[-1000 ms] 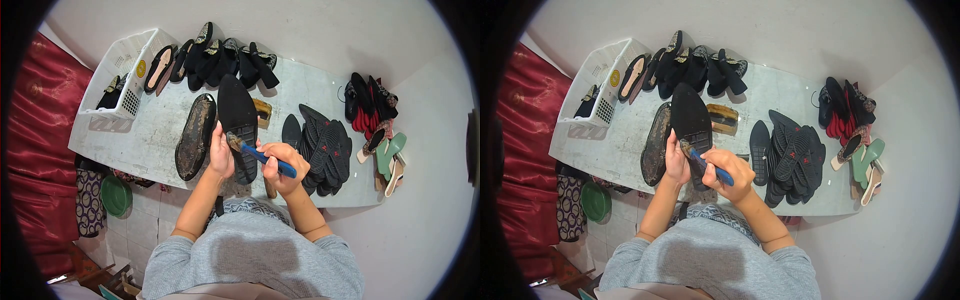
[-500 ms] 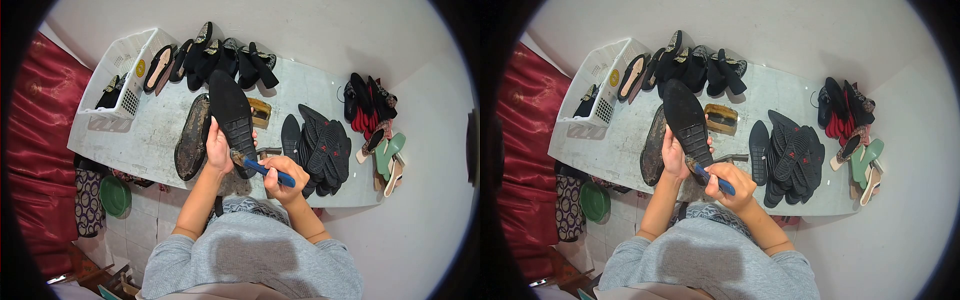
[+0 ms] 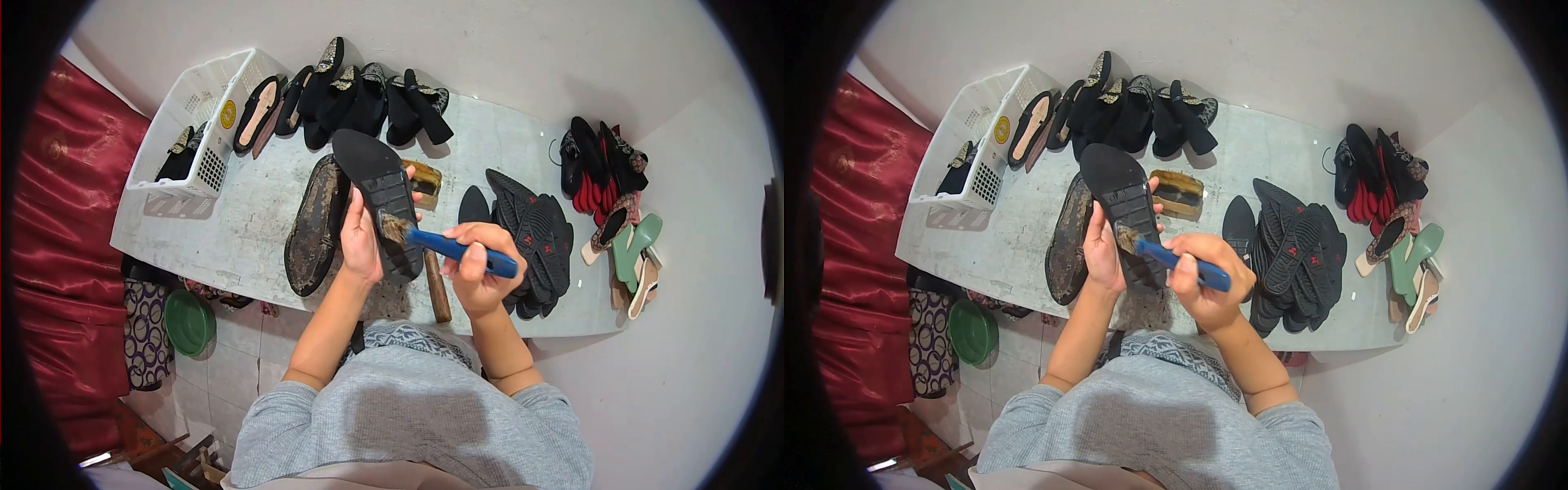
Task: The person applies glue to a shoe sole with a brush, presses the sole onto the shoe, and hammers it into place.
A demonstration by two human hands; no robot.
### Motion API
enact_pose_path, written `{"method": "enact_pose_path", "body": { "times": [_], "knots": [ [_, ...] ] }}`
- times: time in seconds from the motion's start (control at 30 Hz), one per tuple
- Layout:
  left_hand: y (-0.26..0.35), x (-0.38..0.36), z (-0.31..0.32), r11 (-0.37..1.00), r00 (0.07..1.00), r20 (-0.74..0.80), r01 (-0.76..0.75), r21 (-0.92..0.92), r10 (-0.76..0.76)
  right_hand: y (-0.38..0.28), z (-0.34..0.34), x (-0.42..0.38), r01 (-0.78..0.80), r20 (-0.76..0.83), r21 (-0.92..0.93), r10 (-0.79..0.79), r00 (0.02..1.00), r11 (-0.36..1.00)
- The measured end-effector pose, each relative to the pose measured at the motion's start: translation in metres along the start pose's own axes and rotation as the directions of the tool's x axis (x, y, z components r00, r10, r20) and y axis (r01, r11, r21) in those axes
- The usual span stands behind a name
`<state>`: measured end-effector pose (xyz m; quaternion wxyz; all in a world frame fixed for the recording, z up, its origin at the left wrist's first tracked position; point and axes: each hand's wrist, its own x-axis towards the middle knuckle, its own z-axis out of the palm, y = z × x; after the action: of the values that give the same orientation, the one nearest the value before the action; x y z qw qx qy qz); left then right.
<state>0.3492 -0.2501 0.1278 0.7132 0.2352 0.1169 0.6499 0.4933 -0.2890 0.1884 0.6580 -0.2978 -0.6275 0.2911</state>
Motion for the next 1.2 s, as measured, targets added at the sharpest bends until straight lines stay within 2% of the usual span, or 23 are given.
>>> {"method": "enact_pose_path", "body": {
  "times": [0.07,0.13,0.2,0.27,0.37,0.47,0.53,0.6,0.67,0.8,0.87,0.93,1.03,1.13,1.2],
  "knots": [
    [-0.001,0.001,0.001,1.0,1.0,0.005,-0.014,-0.025,0.015,0.004,0.004,0.002,0.059,0.085,-0.137,-0.048,0.995,0.989],
    [0.001,0.002,0.0,0.997,0.998,0.021,-0.051,-0.05,0.052,0.004,0.011,0.0,0.015,0.037,-0.142,-0.01,0.999,0.99],
    [0.003,0.003,-0.002,0.998,0.996,0.067,-0.048,-0.049,0.051,0.007,0.013,-0.003,0.111,0.062,-0.156,-0.102,0.993,0.982],
    [0.006,0.003,0.005,0.996,0.996,0.025,-0.08,-0.03,0.081,0.008,0.014,-0.004,0.108,0.042,-0.127,-0.103,0.994,0.986],
    [0.008,0.004,0.01,0.996,0.995,0.053,-0.086,-0.018,0.087,0.007,0.014,-0.002,0.11,0.027,-0.07,-0.108,0.994,0.992],
    [0.007,0.006,0.01,0.997,0.995,0.065,-0.075,-0.025,0.076,0.004,0.014,0.001,0.142,0.051,-0.093,-0.137,0.989,0.986],
    [0.007,0.007,0.008,0.998,0.996,0.065,-0.064,-0.018,0.065,0.001,0.014,0.006,0.268,0.155,-0.183,-0.241,0.958,0.946],
    [0.007,0.007,0.008,0.999,0.997,0.064,-0.05,-0.009,0.05,-0.003,0.012,0.003,0.215,0.13,-0.219,-0.19,0.973,0.952],
    [0.01,0.009,0.011,0.996,0.994,0.074,-0.083,-0.013,0.084,-0.006,0.01,0.002,0.1,0.147,-0.209,-0.07,0.987,0.973],
    [0.007,0.008,0.01,0.996,0.995,0.058,-0.087,-0.015,0.087,-0.003,0.003,0.0,0.04,0.151,-0.208,-0.009,0.988,0.977],
    [0.005,0.008,0.01,0.996,0.993,0.071,-0.092,-0.016,0.093,-0.001,-0.001,-0.002,-0.131,0.097,-0.135,0.145,0.985,0.982],
    [0.002,0.007,0.012,0.995,0.992,0.085,-0.097,-0.017,0.098,0.001,0.003,-0.001,-0.163,0.047,-0.065,0.167,0.985,0.984],
    [-0.001,0.008,0.009,0.991,0.989,0.078,-0.118,-0.061,0.123,0.004,0.008,0.0,0.042,0.047,-0.088,-0.038,0.998,0.995],
    [0.001,0.008,0.0,0.995,0.995,0.07,-0.063,-0.078,0.068,0.002,0.007,0.0,0.134,0.124,-0.16,-0.115,0.986,0.978],
    [0.003,0.01,0.003,0.985,0.986,0.045,-0.159,-0.069,0.162,0.0,0.006,-0.003,0.112,0.132,-0.18,-0.088,0.987,0.977]
  ]
}}
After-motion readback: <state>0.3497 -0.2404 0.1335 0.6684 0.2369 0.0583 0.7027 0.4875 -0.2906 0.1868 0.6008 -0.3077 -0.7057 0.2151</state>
